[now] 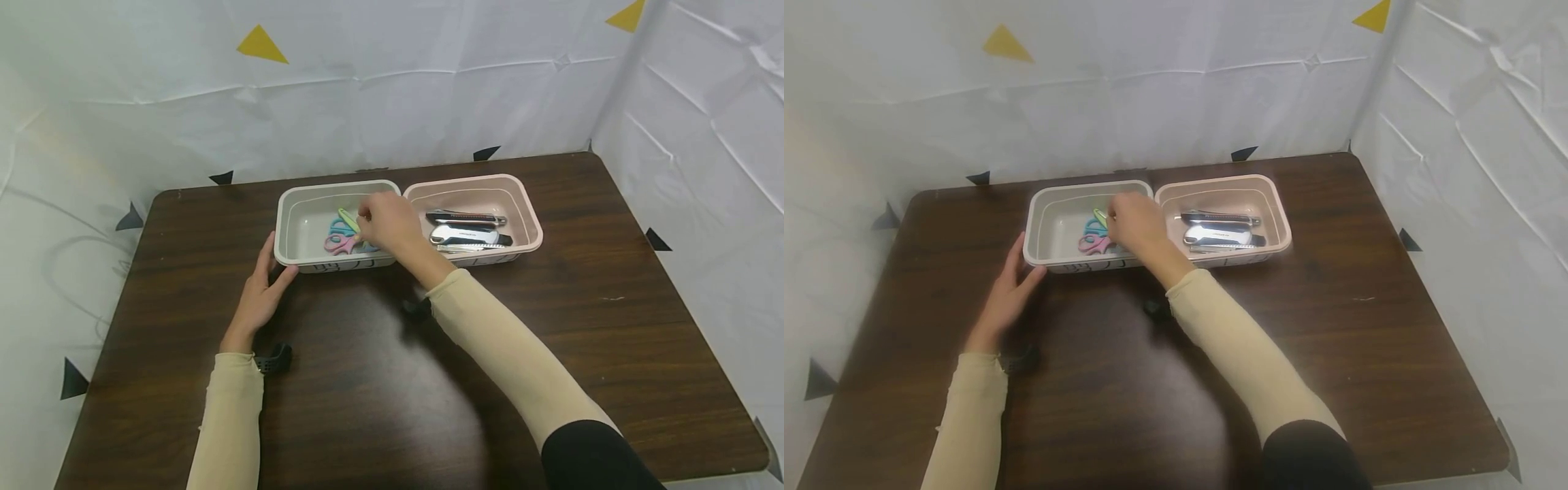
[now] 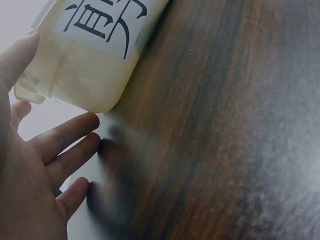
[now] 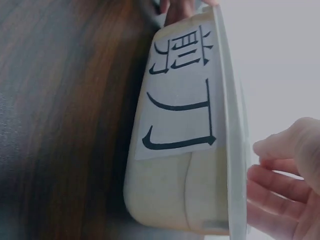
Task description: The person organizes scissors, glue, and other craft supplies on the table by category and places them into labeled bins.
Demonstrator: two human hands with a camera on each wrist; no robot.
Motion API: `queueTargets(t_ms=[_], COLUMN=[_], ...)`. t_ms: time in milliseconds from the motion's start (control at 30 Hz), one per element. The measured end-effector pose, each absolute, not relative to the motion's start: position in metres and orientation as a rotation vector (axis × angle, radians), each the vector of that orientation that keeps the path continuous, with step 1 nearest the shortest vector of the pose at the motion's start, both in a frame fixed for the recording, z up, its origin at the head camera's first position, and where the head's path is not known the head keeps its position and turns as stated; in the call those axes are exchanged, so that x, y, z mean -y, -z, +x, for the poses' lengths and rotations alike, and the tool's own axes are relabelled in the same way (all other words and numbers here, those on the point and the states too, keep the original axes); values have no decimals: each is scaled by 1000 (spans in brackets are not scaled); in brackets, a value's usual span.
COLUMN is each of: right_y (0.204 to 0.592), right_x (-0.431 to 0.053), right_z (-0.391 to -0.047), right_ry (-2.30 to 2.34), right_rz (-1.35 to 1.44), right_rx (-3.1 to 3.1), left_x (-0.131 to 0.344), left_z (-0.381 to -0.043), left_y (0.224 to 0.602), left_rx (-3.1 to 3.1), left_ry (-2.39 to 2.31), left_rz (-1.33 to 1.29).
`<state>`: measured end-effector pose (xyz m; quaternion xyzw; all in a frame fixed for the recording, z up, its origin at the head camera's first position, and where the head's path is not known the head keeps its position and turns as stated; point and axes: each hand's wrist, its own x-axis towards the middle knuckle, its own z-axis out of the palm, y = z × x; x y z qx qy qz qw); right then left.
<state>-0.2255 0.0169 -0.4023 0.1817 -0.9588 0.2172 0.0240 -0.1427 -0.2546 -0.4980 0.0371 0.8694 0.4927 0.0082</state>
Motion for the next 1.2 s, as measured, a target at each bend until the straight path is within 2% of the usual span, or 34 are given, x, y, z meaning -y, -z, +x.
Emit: queueTargets(t_ms=[433,1000,1200], right_y=[401,402,405], right_x=[-59,-135,-161], right_z=[-191,-164,-154], right_ry=[-987,-983,-928], right_rz=[467,521,597], right_rx=[2674,2599,2544], left_x=[256,266,281], left_z=[-143,-138,-128], left_y=[498,494,477], left_rx=[-2727,-2748,-2832], left_ry=[-1539,-1470,-1359], left_rz=[131,161,182])
